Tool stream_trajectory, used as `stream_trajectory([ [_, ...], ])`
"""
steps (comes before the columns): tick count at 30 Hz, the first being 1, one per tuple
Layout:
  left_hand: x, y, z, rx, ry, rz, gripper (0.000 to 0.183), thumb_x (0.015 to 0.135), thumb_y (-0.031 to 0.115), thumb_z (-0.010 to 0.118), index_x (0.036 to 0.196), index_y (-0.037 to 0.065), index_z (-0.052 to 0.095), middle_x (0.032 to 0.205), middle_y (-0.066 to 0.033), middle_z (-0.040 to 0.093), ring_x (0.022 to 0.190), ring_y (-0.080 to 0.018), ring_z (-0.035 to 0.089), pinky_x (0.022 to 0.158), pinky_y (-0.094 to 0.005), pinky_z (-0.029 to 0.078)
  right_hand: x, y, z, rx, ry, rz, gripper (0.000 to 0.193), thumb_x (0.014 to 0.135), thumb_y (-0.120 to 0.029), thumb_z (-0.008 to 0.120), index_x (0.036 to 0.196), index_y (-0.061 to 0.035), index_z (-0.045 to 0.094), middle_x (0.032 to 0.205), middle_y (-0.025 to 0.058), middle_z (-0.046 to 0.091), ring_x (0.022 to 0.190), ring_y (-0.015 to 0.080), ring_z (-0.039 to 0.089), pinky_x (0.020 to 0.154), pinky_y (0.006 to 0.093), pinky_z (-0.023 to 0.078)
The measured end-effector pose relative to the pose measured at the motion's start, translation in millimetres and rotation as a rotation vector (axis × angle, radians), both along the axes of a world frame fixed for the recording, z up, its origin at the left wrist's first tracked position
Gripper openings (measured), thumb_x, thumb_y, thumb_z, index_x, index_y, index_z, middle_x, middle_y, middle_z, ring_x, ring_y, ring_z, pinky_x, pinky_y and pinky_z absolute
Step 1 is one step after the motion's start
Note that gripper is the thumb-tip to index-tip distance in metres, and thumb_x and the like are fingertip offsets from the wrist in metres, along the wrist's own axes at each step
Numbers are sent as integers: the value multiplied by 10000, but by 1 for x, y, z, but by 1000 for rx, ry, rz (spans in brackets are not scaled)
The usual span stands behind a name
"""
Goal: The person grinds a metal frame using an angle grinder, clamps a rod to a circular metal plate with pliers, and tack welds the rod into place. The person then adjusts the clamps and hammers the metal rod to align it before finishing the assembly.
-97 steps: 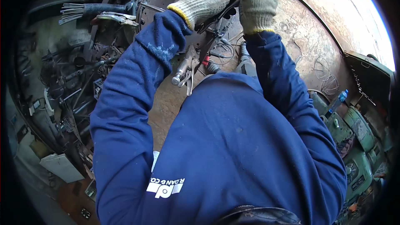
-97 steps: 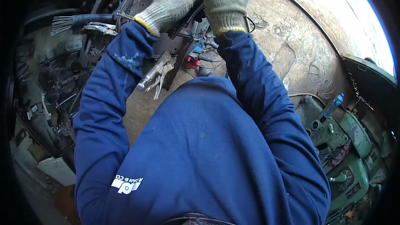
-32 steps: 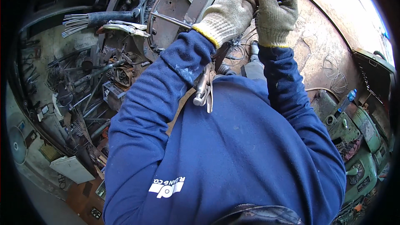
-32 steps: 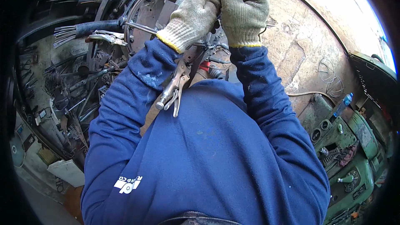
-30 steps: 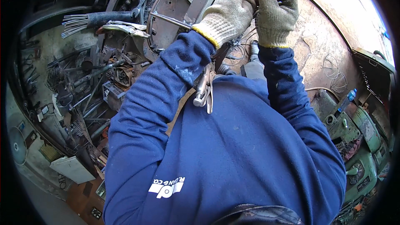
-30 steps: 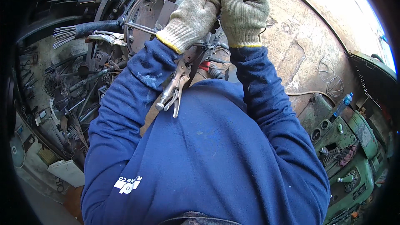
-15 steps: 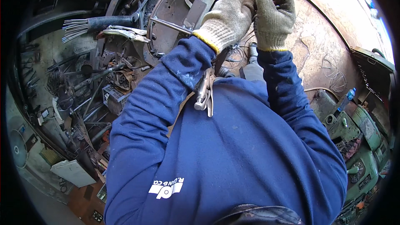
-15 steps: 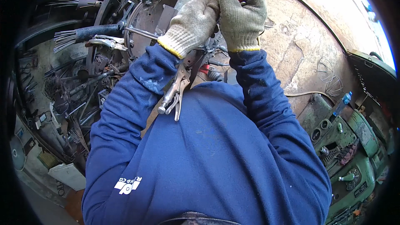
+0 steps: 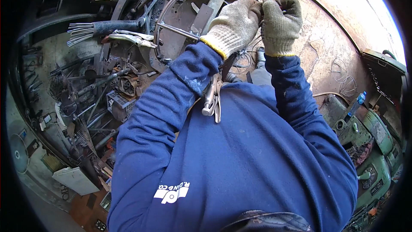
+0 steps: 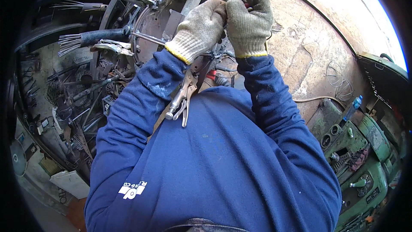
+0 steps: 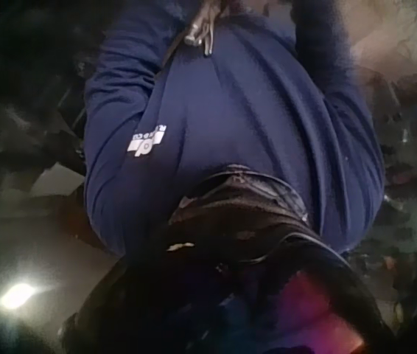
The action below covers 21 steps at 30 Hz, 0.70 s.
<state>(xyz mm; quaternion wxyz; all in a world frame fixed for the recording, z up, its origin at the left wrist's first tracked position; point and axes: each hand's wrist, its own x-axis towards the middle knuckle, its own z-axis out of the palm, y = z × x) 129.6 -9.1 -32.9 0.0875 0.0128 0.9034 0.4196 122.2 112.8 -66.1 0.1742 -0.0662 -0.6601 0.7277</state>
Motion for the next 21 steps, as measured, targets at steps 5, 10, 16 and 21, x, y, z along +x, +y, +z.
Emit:
stream_trajectory([
  [5,1,-1,-3,-47,84,-15,321,1069,273,498,1185,33,679,928,-188,721,770,-274,731,701,-418,581,-1,1,-3,18,13,-8,195,877,-141,774,861,-31,614,784,6,617,706,63,549,628,246,484],
  [10,1,0,3,-34,21,4,311,1068,260,498,1184,33,675,906,-182,719,751,-265,728,681,-408,581,1,-2,-2,0,33,-22,181,877,-134,772,865,-33,622,783,3,617,705,63,543,629,249,482],
  [16,0,0,-2,17,6,-2,297,1063,247,509,1176,27,673,857,-159,715,708,-238,713,637,-383,577,1,-2,-1,-39,1,-25,179,877,-133,776,866,-39,624,779,-8,612,693,58,529,623,240,471],
  [21,4,-1,-5,-7,38,22,284,1048,221,504,1167,32,679,874,-164,724,736,-241,722,669,-386,583,2,-3,-1,20,28,-19,190,888,-141,773,853,-41,616,770,-10,613,687,49,528,610,237,468],
])
